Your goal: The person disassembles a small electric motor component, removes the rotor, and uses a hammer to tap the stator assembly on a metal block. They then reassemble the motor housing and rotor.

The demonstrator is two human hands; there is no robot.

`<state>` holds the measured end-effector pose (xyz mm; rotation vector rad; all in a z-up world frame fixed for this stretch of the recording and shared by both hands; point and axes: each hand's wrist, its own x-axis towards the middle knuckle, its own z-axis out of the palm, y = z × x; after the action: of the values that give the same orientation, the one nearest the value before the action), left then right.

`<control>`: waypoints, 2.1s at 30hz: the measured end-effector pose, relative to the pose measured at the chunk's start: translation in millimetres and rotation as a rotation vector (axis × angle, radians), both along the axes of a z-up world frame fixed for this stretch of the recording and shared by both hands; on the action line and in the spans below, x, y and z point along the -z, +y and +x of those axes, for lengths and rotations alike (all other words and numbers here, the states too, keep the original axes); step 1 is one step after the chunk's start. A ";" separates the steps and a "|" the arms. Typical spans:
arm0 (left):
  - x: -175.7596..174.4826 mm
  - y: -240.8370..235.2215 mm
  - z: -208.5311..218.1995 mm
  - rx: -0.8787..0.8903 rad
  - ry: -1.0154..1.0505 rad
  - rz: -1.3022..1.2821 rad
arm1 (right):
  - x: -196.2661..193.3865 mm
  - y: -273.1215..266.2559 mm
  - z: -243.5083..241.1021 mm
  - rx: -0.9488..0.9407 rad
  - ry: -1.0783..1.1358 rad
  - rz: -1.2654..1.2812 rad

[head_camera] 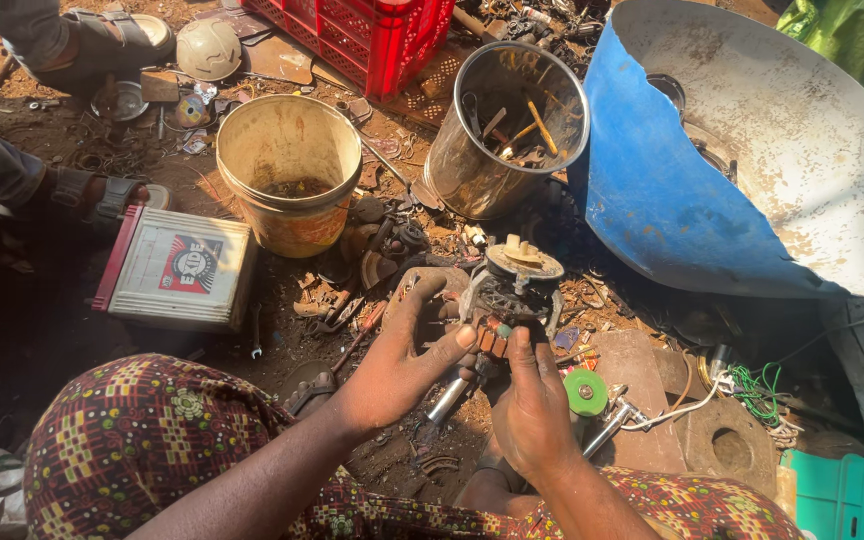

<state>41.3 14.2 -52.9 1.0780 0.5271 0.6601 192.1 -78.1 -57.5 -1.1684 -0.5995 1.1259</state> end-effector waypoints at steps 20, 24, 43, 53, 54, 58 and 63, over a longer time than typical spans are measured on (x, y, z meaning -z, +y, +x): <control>5.0 -20.7 7.4 -0.087 0.326 0.328 | 2.2 -6.0 6.3 -0.072 0.155 -0.009; 0.7 -18.7 4.2 -0.080 0.306 0.392 | 6.0 -6.1 7.0 -0.092 0.103 -0.049; 4.9 -20.4 2.0 -0.180 0.250 0.401 | -0.1 -2.2 1.3 -0.036 0.095 -0.033; 2.6 -30.0 3.6 -0.216 0.313 0.644 | -3.2 3.3 7.1 0.034 0.117 -0.060; 0.5 -29.3 4.1 -0.203 0.324 0.653 | -2.3 3.0 6.7 0.068 0.075 -0.136; -4.8 -23.0 10.6 -0.166 0.490 0.413 | -1.2 7.0 6.6 0.000 -0.012 -0.083; 1.0 -12.6 15.5 -0.435 0.319 0.620 | -5.5 28.3 13.5 -0.137 -0.026 -0.049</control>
<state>56.7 1.7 -54.0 1.6898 0.8782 1.0826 205.7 -49.8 -52.0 -1.1991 -0.6835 1.2493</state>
